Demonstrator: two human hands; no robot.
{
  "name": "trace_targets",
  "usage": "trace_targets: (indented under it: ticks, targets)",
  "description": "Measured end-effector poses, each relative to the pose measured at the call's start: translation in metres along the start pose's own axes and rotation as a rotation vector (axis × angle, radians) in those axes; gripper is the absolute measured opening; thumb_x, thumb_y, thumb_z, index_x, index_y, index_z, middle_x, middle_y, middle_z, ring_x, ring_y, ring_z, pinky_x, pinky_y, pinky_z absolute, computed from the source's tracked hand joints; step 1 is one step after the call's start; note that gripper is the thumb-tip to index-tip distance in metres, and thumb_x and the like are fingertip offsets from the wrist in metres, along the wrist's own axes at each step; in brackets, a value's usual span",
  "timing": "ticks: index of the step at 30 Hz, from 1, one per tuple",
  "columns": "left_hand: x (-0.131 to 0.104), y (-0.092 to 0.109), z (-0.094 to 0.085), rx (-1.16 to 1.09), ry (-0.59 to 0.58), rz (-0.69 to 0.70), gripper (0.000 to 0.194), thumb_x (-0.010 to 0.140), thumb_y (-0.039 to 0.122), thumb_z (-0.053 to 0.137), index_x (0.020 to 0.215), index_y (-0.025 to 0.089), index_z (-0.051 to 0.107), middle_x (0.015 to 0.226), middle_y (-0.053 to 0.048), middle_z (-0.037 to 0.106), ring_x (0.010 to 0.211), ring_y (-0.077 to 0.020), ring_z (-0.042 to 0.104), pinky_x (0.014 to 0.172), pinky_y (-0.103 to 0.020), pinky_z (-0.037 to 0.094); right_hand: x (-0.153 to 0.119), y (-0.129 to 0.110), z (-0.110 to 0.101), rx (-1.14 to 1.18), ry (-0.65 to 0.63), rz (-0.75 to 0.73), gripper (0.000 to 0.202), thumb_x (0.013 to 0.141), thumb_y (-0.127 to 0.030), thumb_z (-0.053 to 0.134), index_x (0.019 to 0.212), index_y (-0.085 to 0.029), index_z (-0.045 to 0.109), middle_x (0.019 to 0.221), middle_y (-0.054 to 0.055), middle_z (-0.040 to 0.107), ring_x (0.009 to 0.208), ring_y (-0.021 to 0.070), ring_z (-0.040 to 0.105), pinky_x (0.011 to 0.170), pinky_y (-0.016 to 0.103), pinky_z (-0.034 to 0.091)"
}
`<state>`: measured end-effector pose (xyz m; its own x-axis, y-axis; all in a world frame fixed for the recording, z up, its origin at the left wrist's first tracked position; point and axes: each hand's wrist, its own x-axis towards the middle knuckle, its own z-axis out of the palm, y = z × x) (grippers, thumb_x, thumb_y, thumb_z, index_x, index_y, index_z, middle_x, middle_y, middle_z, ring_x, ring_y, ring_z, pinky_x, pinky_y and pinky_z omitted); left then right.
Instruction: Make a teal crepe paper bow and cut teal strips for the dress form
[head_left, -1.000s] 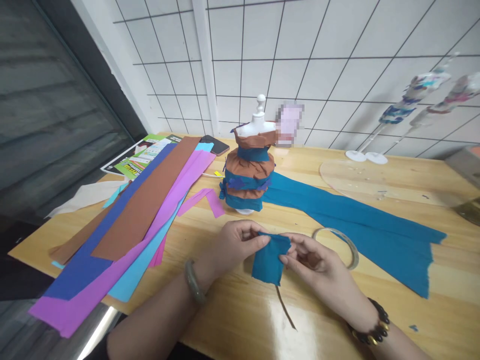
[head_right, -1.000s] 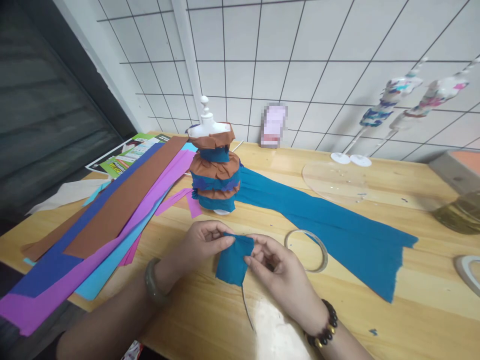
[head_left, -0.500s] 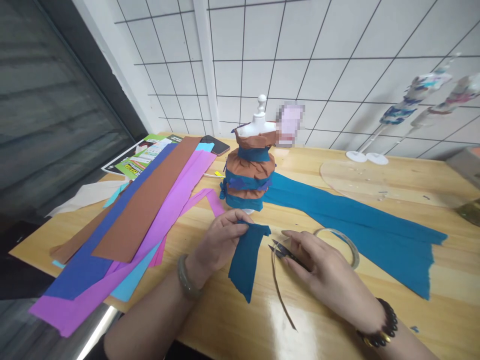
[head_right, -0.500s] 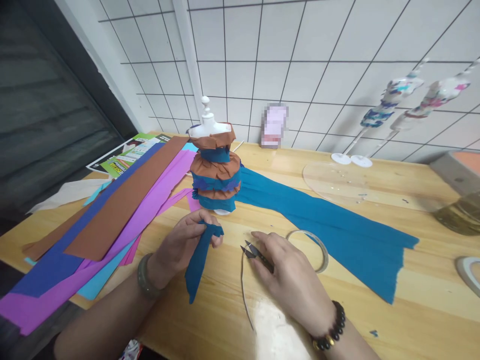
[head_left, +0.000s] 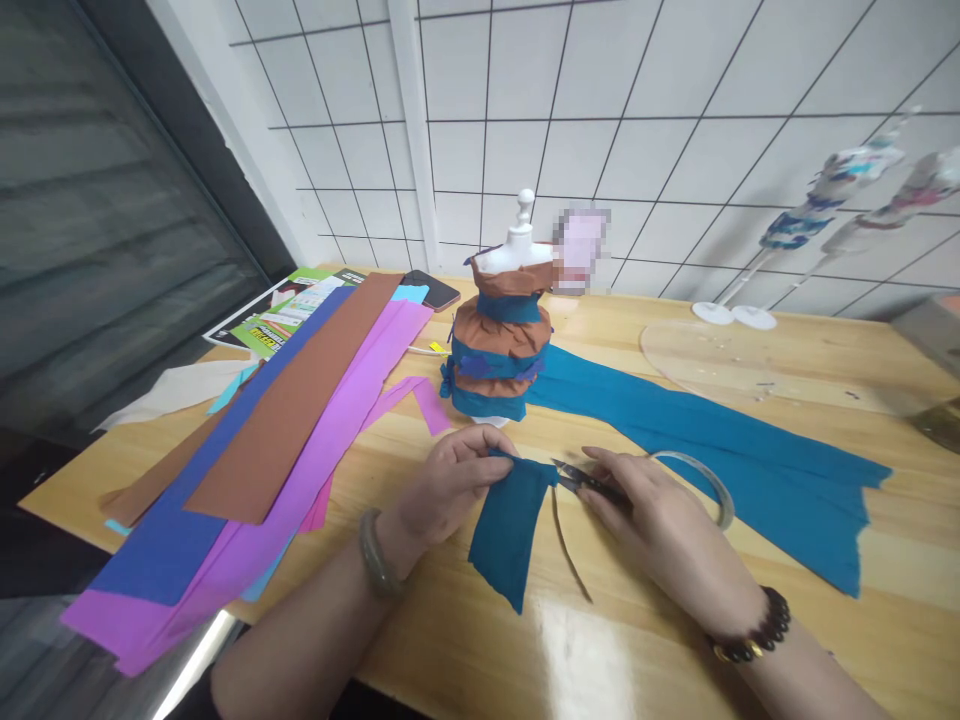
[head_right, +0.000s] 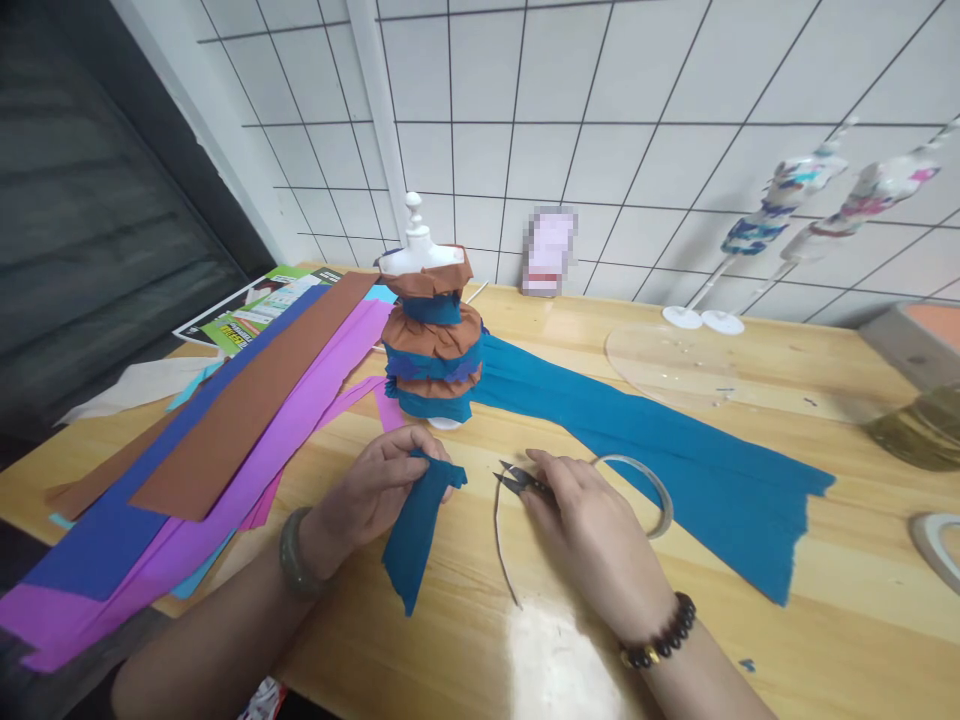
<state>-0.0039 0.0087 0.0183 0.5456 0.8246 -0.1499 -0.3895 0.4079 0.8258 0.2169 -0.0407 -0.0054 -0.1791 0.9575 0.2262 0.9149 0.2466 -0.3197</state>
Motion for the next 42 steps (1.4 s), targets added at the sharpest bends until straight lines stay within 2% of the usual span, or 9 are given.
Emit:
trace_targets:
  ticks: [4, 8, 12, 15, 18, 23, 26, 33, 42]
  targets:
    - [0.001, -0.002, -0.001, 0.086, 0.009, 0.024, 0.022, 0.063, 0.029, 0.07, 0.074, 0.014, 0.059, 0.066, -0.001, 0.057, 0.06, -0.0097, 0.051, 0.055, -0.021, 0.035, 0.002, 0.004, 0.003, 0.069, 0.085, 0.04, 0.03, 0.081, -0.03, 0.052, 0.108, -0.017, 0.055, 0.102, 0.012, 0.066, 0.094, 0.0269, 0.059, 0.079, 0.043, 0.048]
    - [0.003, -0.003, 0.004, 0.244, 0.057, 0.067, 0.018, 0.065, 0.028, 0.068, 0.072, 0.013, 0.059, 0.062, 0.001, 0.055, 0.059, -0.0083, 0.048, 0.057, -0.02, 0.036, -0.001, -0.011, -0.003, 0.433, 0.129, 0.145, 0.022, 0.081, -0.035, 0.054, 0.097, -0.021, 0.062, 0.103, 0.009, 0.066, 0.096, 0.0237, 0.059, 0.083, 0.039, 0.048]
    - [0.003, -0.009, 0.007, 0.45, 0.038, 0.074, 0.016, 0.068, 0.027, 0.066, 0.073, 0.013, 0.061, 0.064, 0.0, 0.055, 0.06, -0.0092, 0.048, 0.057, -0.021, 0.037, -0.006, -0.029, -0.01, 0.886, 0.031, 0.266, 0.029, 0.083, -0.04, 0.051, 0.104, -0.024, 0.062, 0.108, 0.008, 0.066, 0.098, 0.0208, 0.061, 0.084, 0.034, 0.05]
    - [0.001, -0.018, 0.006, 0.565, -0.012, 0.057, 0.017, 0.072, 0.03, 0.061, 0.079, 0.014, 0.063, 0.067, -0.001, 0.058, 0.059, -0.0101, 0.05, 0.055, -0.022, 0.038, -0.008, -0.037, -0.009, 1.03, -0.046, 0.27, 0.035, 0.077, -0.039, 0.059, 0.108, -0.023, 0.061, 0.109, 0.008, 0.066, 0.104, 0.0225, 0.058, 0.086, 0.034, 0.049]
    - [0.001, -0.024, 0.005, 0.578, -0.045, 0.025, 0.019, 0.075, 0.031, 0.059, 0.083, 0.014, 0.063, 0.07, -0.003, 0.06, 0.056, -0.0102, 0.051, 0.053, -0.022, 0.04, -0.007, -0.043, -0.003, 1.038, -0.036, 0.309, 0.032, 0.07, -0.033, 0.068, 0.1, -0.022, 0.064, 0.106, 0.008, 0.067, 0.101, 0.0228, 0.06, 0.084, 0.034, 0.051]
    - [0.001, -0.02, 0.006, 0.641, -0.049, 0.082, 0.015, 0.075, 0.027, 0.059, 0.082, 0.014, 0.065, 0.074, -0.003, 0.062, 0.068, -0.0119, 0.054, 0.06, -0.022, 0.042, -0.006, -0.04, 0.003, 1.007, -0.015, 0.352, 0.016, 0.072, -0.032, 0.066, 0.083, -0.021, 0.068, 0.078, 0.004, 0.072, 0.07, 0.0174, 0.065, 0.065, 0.028, 0.054]
    - [0.001, -0.019, 0.005, 0.658, -0.06, 0.079, 0.018, 0.076, 0.029, 0.058, 0.083, 0.014, 0.066, 0.074, -0.003, 0.063, 0.068, -0.0122, 0.055, 0.06, -0.022, 0.042, -0.006, -0.036, 0.002, 0.997, -0.005, 0.365, 0.014, 0.071, -0.032, 0.067, 0.081, -0.022, 0.069, 0.068, 0.001, 0.07, 0.063, 0.0152, 0.063, 0.06, 0.026, 0.052]
    - [0.001, -0.021, 0.002, 0.626, -0.029, 0.091, 0.022, 0.074, 0.031, 0.062, 0.087, 0.015, 0.068, 0.083, -0.006, 0.067, 0.076, -0.0162, 0.059, 0.068, -0.027, 0.046, -0.005, -0.036, -0.001, 0.995, -0.016, 0.371, 0.019, 0.073, -0.036, 0.063, 0.084, -0.022, 0.069, 0.078, 0.004, 0.072, 0.074, 0.0191, 0.066, 0.062, 0.029, 0.054]
    - [0.003, -0.021, 0.002, 0.539, -0.054, 0.106, 0.02, 0.074, 0.026, 0.062, 0.092, 0.017, 0.068, 0.087, -0.007, 0.067, 0.078, -0.0161, 0.06, 0.071, -0.028, 0.046, -0.005, -0.034, -0.002, 0.987, 0.023, 0.391, 0.016, 0.072, -0.034, 0.065, 0.082, -0.023, 0.07, 0.074, 0.004, 0.072, 0.067, 0.0174, 0.065, 0.057, 0.028, 0.054]
